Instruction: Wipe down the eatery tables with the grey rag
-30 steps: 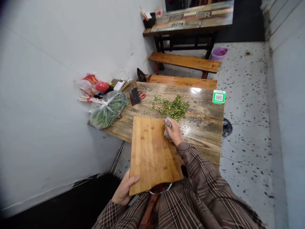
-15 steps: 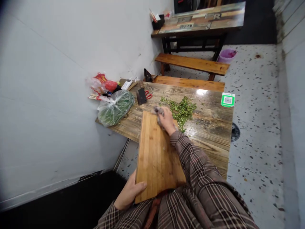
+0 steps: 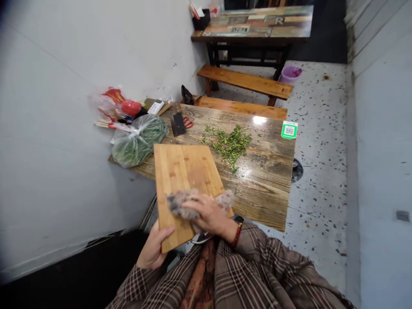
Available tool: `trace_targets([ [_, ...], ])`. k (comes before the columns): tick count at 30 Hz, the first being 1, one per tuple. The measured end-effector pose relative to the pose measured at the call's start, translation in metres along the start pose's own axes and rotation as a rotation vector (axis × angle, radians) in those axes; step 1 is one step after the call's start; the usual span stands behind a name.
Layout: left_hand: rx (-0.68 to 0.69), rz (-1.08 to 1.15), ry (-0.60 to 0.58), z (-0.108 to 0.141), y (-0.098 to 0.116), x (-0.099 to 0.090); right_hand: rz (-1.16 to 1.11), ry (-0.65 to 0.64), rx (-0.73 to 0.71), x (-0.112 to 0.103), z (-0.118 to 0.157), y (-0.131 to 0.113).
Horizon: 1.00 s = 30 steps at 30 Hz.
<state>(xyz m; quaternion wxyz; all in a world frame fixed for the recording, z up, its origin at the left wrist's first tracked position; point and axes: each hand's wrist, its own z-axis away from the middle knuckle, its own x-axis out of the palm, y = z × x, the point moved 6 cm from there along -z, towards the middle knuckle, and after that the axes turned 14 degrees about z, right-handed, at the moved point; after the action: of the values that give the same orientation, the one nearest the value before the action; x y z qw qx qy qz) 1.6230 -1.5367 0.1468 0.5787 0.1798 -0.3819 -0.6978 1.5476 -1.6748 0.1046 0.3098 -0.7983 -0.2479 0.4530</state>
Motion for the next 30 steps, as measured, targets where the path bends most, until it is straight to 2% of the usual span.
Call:
trace_targets([
  [2, -0.008, -0.038, 0.008, 0.012, 0.0, -0.004, 0.005, 0.105, 0.13, -0.008, -0.002, 0.055],
  [5, 0.0, -0.032, 0.029, 0.029, 0.0, -0.015, 0.052, 0.325, 0.391, -0.04, 0.001, 0.139],
  [6, -0.002, -0.019, 0.037, 0.033, -0.001, -0.017, 0.07, 0.405, 0.485, -0.053, 0.004, 0.155],
  [7, -0.008, -0.005, 0.043, 0.036, -0.003, -0.019, 0.086, 0.469, 0.553, -0.065, 0.008, 0.16],
  [8, -0.015, 0.01, 0.044, 0.038, -0.007, -0.019, 0.097, 0.502, 0.572, -0.075, 0.012, 0.154],
  [10, -0.015, 0.04, 0.029, 0.04, -0.014, -0.015, 0.097, 0.424, 0.432, -0.079, 0.015, 0.111],
  [13, -0.005, 0.092, -0.014, 0.041, -0.026, -0.002, 0.058, 0.084, 0.024, -0.049, 0.02, 0.021],
  [14, -0.005, 0.109, -0.025, 0.043, -0.03, 0.002, 0.041, 0.0, -0.068, -0.037, 0.023, 0.002],
  [15, -0.005, 0.123, -0.028, 0.045, -0.032, 0.003, 0.022, -0.038, -0.114, -0.027, 0.024, -0.007],
  [16, 0.0, 0.134, -0.019, 0.049, -0.034, 0.002, 0.001, -0.032, -0.111, -0.022, 0.023, -0.005],
  [18, 0.025, 0.151, 0.038, 0.059, -0.034, -0.008, -0.049, 0.082, 0.039, -0.024, 0.014, 0.026],
  [21, 0.074, 0.186, 0.206, 0.079, -0.026, -0.037, -0.151, 0.33, 0.441, -0.055, 0.009, 0.095],
  [23, 0.113, 0.216, 0.335, 0.09, -0.015, -0.06, -0.209, 0.452, 0.62, -0.083, 0.015, 0.119],
  [25, 0.165, 0.247, 0.438, 0.095, 0.0, -0.084, -0.219, 0.509, 0.639, -0.106, 0.021, 0.118],
  [27, 0.228, 0.27, 0.518, 0.094, 0.019, -0.105, -0.173, 0.48, 0.568, -0.108, 0.023, 0.101],
  [28, 0.259, 0.275, 0.552, 0.091, 0.029, -0.115, -0.141, 0.433, 0.52, -0.099, 0.023, 0.091],
  [30, 0.315, 0.276, 0.606, 0.084, 0.049, -0.134, -0.09, 0.309, 0.407, -0.06, 0.017, 0.073],
])
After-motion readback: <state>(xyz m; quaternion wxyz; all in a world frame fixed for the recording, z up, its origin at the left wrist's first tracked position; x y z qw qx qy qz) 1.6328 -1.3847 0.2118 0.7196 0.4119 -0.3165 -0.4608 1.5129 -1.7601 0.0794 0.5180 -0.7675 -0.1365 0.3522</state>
